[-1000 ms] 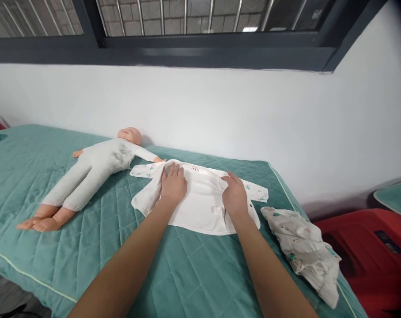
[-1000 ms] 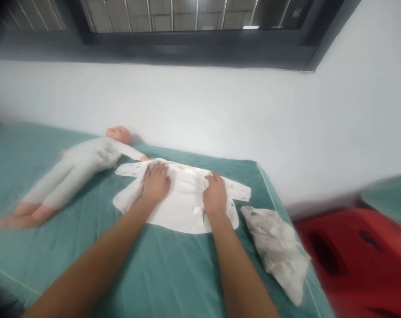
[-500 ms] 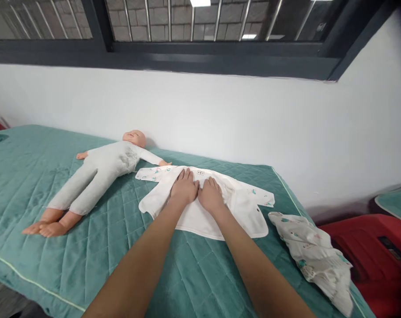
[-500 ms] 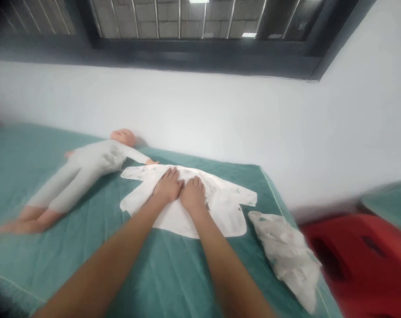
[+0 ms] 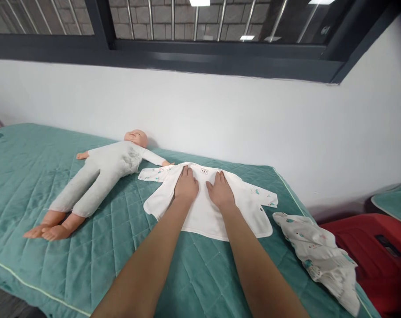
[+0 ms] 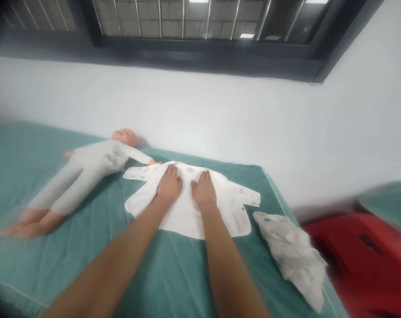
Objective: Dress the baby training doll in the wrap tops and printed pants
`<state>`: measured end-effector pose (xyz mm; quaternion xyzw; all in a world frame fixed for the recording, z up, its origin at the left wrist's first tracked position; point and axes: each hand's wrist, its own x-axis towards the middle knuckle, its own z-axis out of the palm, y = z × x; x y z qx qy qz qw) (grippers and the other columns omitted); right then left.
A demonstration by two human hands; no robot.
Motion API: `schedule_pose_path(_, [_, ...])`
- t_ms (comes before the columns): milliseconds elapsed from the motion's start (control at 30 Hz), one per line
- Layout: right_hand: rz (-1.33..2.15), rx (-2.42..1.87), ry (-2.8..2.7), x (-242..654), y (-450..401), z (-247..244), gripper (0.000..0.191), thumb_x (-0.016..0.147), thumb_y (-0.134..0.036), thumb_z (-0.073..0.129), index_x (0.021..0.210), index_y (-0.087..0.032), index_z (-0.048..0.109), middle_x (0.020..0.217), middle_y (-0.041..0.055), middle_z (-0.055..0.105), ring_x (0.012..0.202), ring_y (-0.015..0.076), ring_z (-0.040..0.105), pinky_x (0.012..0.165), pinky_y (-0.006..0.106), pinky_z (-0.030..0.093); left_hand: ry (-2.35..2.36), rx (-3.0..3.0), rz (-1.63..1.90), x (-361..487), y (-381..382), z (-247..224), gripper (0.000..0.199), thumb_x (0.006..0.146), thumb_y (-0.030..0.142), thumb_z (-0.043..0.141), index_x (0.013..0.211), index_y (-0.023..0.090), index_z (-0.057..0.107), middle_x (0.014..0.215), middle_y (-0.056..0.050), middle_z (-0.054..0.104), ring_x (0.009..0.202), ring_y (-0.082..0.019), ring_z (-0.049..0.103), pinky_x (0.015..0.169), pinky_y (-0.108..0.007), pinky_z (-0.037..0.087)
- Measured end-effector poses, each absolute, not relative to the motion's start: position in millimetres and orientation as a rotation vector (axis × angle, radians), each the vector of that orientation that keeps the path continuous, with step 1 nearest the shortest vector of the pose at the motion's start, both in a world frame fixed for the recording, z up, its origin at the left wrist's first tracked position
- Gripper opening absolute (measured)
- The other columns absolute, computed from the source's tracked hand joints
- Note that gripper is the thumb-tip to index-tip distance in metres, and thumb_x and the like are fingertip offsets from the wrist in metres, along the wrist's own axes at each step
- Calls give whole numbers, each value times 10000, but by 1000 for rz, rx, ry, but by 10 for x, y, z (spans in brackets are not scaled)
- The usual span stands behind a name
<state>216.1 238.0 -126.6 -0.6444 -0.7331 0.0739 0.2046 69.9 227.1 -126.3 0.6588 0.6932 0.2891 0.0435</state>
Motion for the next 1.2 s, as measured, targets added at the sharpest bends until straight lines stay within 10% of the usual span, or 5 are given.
schedule_pose_path(200, [40, -1799, -1917, 2181, 2300, -1201, 425, 890, -213, 431, 1272, -59, 533, 1317, 202, 530, 1241, 317, 473, 1086, 406, 342, 2267, 2016, 928, 695, 2250, -1236, 366, 831, 115, 451, 1188, 80, 524, 1249, -199, 537, 1208, -318, 509, 1080, -425, 374])
schedule_pose_path(500, [-71, -1745, -1799, 2205, 2358, -1273, 478, 814, -200, 528, 1276, -85, 487, 1270, 181, 457, 1179, 328, 415, 1070, 424, 306, 2365, 2004, 1066, 723, 2286, -1333, 593, 815, 122, 505, 1395, 96, 385, 1343, -186, 466, 1261, -336, 448, 1119, -417, 326])
schedule_pose_path(1200, [160, -1577, -2058, 2071, 2337, -1225, 397, 892, -146, 395, 1253, -126, 558, 1283, 131, 594, 1199, 233, 537, 1059, 313, 384, 2061, 2287, 781, 723, 2257, -1284, 311, 918, 169, 407, 1122, 88, 626, 1233, -162, 639, 1211, -247, 550, 1075, -378, 388])
